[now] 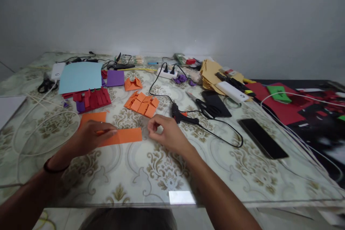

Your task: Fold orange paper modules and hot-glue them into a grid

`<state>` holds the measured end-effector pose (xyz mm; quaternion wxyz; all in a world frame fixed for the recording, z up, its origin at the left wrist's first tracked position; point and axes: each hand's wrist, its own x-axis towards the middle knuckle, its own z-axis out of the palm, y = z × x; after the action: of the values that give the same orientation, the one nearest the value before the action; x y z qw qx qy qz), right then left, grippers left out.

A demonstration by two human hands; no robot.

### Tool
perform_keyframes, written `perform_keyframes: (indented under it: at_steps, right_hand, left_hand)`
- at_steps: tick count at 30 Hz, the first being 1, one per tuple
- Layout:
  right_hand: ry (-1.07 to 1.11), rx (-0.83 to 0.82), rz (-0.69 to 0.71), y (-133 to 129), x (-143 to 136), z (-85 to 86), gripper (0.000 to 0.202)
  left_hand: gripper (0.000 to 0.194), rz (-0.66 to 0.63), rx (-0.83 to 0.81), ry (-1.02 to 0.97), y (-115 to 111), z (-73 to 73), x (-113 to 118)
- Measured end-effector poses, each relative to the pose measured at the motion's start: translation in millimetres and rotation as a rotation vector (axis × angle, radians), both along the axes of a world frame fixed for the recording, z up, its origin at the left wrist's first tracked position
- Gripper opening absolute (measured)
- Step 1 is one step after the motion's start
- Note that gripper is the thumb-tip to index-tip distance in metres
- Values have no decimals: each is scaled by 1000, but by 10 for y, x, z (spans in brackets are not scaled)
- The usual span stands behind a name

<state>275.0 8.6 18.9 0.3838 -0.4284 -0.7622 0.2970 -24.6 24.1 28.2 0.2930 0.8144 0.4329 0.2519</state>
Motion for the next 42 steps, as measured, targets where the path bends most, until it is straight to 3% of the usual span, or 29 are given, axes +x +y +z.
perform_keyframes:
  at_steps: [3, 6, 12, 16, 24, 28, 33, 38, 42]
  right_hand:
    - [39, -16, -112, 28, 28, -2, 5]
    - [145, -122, -160, 19, -36, -40, 9]
    - [379, -437, 56, -86, -272, -176, 29]
    - [340, -510, 62, -146, -360, -252, 38]
    - [378, -540, 76, -132, -358, -223, 41]
    - [368, -578, 102, -139, -368, -267, 43]
    - [305, -570, 22, -153, -388, -297, 47]
    - [236, -519, -20, -154, -391, -299, 46]
    - [212, -491, 11, -155, -390, -313, 48]
  left_hand:
    - [28, 51, -119, -17, 15, -11, 22]
    - [26, 114, -183, -184, 1, -76, 111]
    - [27, 157, -233, -375, -42, -189, 274]
    - [25, 108, -300, -403, -65, -181, 307]
    - [25, 47, -368, -354, -92, -134, 317]
    - [28, 79, -335, -344, -78, -156, 296]
    - [23, 149, -292, -356, -92, -222, 307]
    - [35, 120, -224, -215, -154, -217, 327]
    - [60, 24, -381, -244, -205, -192, 365]
